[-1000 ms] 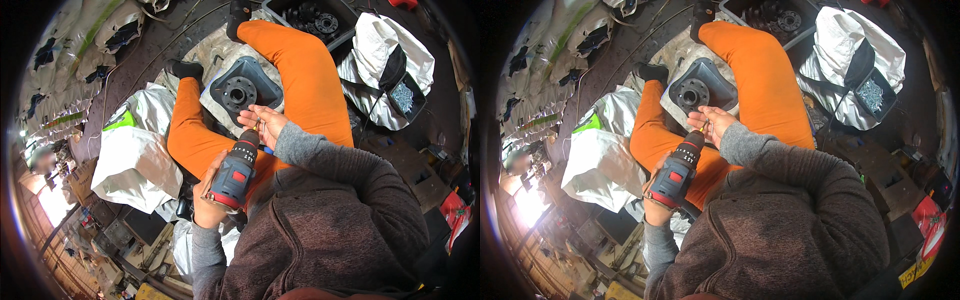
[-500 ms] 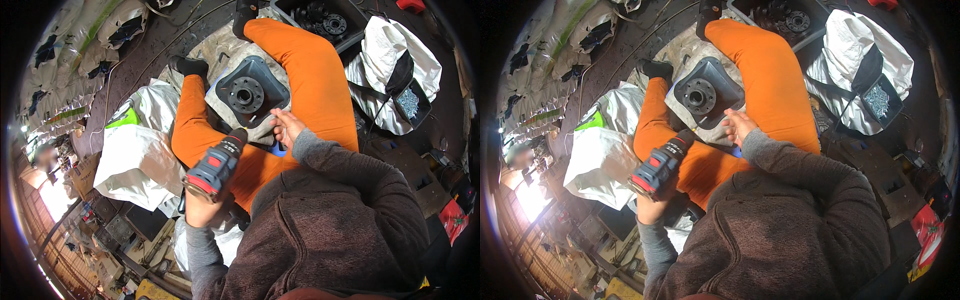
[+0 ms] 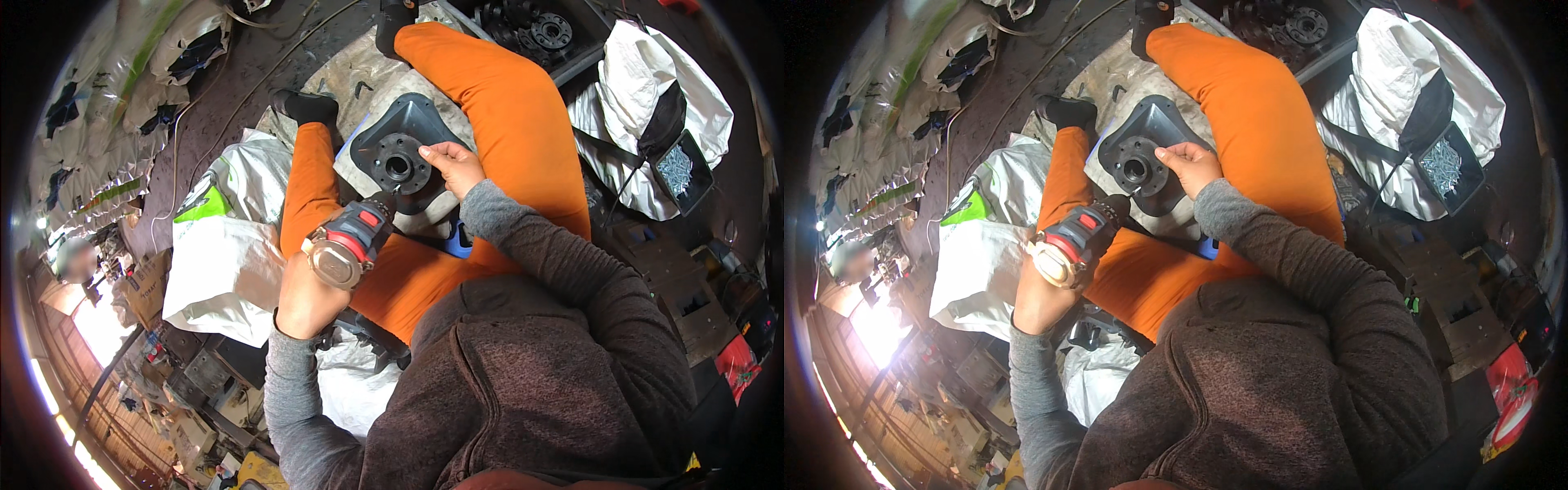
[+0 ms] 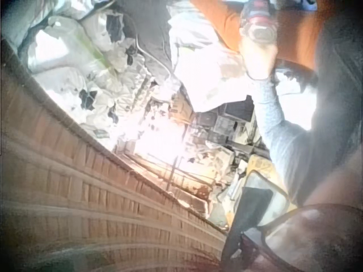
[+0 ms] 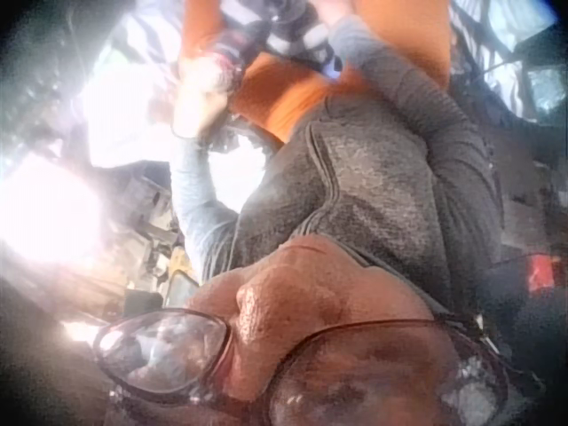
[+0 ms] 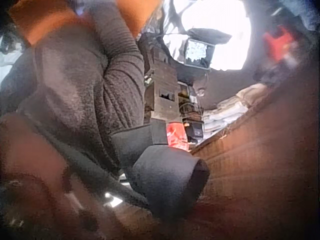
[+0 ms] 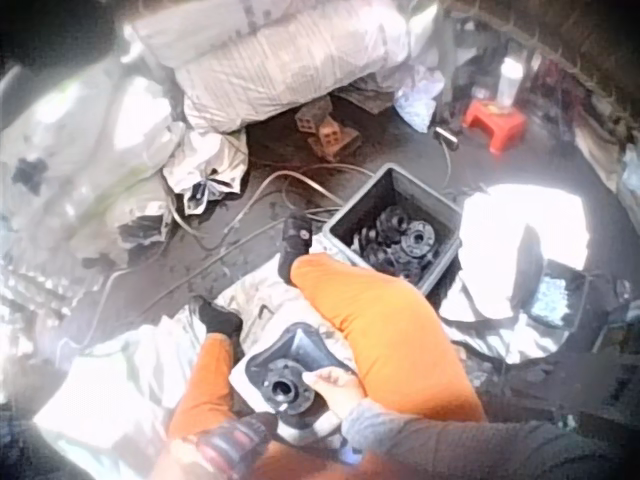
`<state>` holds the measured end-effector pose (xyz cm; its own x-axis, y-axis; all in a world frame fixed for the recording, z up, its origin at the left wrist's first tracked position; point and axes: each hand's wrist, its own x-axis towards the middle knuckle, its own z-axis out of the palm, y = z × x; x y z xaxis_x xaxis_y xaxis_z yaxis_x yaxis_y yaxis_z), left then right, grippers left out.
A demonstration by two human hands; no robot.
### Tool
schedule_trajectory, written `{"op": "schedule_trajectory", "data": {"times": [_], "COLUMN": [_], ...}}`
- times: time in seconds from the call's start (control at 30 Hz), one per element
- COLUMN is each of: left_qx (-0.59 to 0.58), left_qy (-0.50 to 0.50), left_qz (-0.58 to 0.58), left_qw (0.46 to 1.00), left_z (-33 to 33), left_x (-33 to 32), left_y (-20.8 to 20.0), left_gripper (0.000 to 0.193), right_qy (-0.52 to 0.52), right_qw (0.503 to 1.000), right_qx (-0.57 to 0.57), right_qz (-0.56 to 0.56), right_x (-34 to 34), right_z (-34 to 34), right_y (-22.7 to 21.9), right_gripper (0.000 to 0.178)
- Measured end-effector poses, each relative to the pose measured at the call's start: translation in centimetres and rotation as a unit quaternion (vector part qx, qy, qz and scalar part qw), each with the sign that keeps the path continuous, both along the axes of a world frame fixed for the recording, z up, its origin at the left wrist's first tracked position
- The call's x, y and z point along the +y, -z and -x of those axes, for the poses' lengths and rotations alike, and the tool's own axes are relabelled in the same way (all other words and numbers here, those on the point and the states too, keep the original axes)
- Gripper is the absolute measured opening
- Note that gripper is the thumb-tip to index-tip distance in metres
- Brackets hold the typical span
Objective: The person sits on the floor and uses a cordless drill to fasten screws into a dark mechanical housing. They repeatedly pick screws from a nearby container, insert them into the housing, and tighten them with the drill.
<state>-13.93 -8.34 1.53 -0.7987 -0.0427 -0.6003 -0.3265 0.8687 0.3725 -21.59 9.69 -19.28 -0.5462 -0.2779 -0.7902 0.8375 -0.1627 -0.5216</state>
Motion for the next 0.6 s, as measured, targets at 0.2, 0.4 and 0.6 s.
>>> {"op": "schedule_trajectory", "data": {"times": [0.2,0.4,0.6], "left_qx": [-0.055,-0.029,0.001], "left_qy": [-0.05,-0.013,0.021], "left_qz": [0.004,-0.024,-0.045], "left_qw": [0.997,0.999,0.999], "left_z": [1.8,2.1,1.5], "left_x": [1.1,1.3,0.1], "left_y": [-1.0,0.2,2.3], "left_gripper": [0.042,0.041,0.045], "right_qy": [0.017,0.028,0.026], "right_qw": [1.0,0.999,0.999], "right_qx": [0.006,0.008,0.017], "right_qz": [0.024,0.033,0.029], "right_x": [-0.3,-0.7,-0.7], "right_z": [-0.3,-1.4,-1.4], "right_y": [0.3,1.3,0.9], "right_gripper": [0.025,0.024,0.023]}}
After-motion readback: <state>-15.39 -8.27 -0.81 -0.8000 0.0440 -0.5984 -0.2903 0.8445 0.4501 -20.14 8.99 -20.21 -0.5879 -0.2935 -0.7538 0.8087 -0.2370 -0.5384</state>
